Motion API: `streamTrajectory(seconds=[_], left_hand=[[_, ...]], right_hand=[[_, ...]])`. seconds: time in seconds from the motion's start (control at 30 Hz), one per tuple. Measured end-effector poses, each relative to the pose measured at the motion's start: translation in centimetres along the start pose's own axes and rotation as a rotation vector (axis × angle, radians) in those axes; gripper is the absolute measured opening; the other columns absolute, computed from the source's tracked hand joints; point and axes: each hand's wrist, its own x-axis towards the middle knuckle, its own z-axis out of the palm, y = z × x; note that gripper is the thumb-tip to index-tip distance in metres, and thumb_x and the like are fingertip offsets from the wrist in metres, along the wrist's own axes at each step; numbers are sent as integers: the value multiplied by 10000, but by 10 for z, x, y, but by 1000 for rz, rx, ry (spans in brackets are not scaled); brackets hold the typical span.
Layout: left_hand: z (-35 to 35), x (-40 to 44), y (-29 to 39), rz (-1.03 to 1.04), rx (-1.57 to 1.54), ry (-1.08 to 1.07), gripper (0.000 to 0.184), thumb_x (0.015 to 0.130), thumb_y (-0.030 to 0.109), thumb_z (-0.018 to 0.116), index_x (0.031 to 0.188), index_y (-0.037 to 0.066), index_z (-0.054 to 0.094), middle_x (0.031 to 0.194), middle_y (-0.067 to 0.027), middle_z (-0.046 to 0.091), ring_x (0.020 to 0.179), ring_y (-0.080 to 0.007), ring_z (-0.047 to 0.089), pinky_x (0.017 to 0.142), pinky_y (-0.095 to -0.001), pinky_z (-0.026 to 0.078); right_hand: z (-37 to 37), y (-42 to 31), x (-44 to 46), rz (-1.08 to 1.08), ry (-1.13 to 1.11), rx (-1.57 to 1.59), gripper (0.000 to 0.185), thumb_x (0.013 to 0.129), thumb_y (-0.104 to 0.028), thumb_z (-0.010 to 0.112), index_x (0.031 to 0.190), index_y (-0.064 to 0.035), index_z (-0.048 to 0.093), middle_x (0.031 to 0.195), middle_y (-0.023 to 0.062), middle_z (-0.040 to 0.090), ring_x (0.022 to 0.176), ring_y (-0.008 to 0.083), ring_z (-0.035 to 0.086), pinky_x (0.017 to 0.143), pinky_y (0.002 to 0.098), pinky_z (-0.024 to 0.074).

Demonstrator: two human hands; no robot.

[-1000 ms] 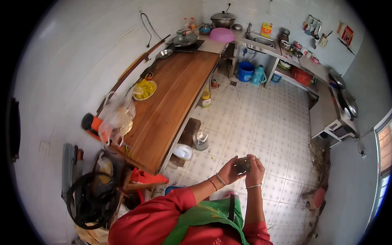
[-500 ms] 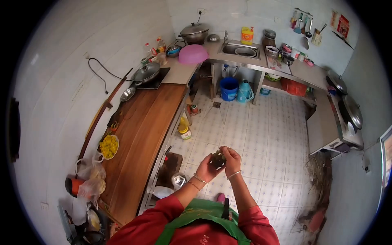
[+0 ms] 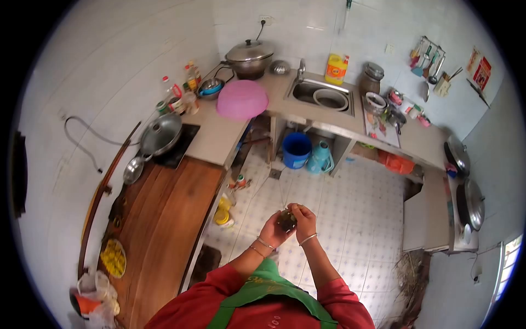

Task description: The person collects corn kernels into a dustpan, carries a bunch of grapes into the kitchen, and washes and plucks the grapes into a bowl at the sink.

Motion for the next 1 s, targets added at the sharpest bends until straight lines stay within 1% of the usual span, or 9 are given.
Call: streamTrajectory(seconds=[0.1, 0.2, 0.3, 0.4, 0.5, 0.67, 0.8, 0.83, 1.0], left_hand=[[35, 83, 47, -36, 15, -29, 294, 913, 303, 437, 1095, 103, 551, 1106, -64, 587, 1046, -227, 537, 933, -411, 410], [70, 157, 88, -64, 41, -42, 281, 916, 298, 434, 1071, 102, 563, 1087, -61, 598, 1019, -219, 551, 914, -392, 428], [90, 218, 114, -110, 103, -37, 278, 916, 296, 438, 1071, 103, 563, 1076, -58, 603, 1007, -216, 560, 897, -388, 440], [100, 279, 136, -162, 100, -13, 274, 914, 292, 441, 1072, 105, 564, 1087, -65, 598, 1021, -226, 552, 906, -399, 432], [104, 343, 159, -152, 66, 35, 276, 911, 289, 444, 1080, 104, 560, 1103, -73, 589, 1037, -237, 541, 914, -410, 424], [116, 473, 210, -102, 91, 67, 307, 912, 304, 439, 1117, 103, 546, 1125, -75, 577, 1054, -239, 531, 923, -409, 417], [142, 582, 264, -40, 101, 96, 326, 916, 319, 427, 1138, 107, 537, 1125, -65, 577, 1042, -226, 535, 918, -397, 420], [147, 604, 277, -32, 112, 78, 328, 918, 320, 422, 1142, 109, 535, 1126, -64, 577, 1043, -222, 535, 918, -395, 420], [163, 697, 325, 39, 87, 182, 327, 922, 315, 413, 1137, 101, 534, 1123, -67, 575, 1043, -213, 532, 915, -394, 421]], right_hand=[[13, -38, 85, -37, 30, -25, 183, 864, -147, 589, 933, 16, 634, 877, 55, 624, 798, 131, 575, 744, 248, 461], [21, -75, 158, -70, 45, -19, 194, 867, -154, 585, 944, 19, 630, 874, 55, 621, 801, 127, 575, 747, 244, 459], [18, -90, 220, -114, 98, 8, 202, 869, -159, 582, 948, 21, 629, 873, 54, 620, 805, 124, 574, 741, 237, 458], [10, -100, 287, -88, 139, 44, 186, 886, -148, 555, 944, 16, 621, 876, 56, 607, 825, 139, 569, 752, 260, 465], [3, -105, 357, -95, 175, 11, 189, 878, -149, 567, 950, 17, 622, 878, 57, 608, 820, 138, 571, 743, 258, 470], [-11, -121, 507, -72, 110, 62, 188, 872, -147, 577, 953, 16, 625, 872, 54, 609, 813, 136, 571, 736, 254, 472], [1, -154, 632, 0, 74, 84, 196, 866, -148, 589, 959, 21, 624, 851, 54, 612, 800, 125, 570, 731, 247, 472], [5, -163, 658, 16, 64, 50, 198, 863, -148, 593, 960, 22, 625, 845, 53, 613, 795, 120, 567, 732, 243, 470], [9, -176, 775, -22, 51, 20, 216, 854, -147, 608, 990, 21, 616, 852, 42, 613, 790, 111, 566, 726, 231, 473]])
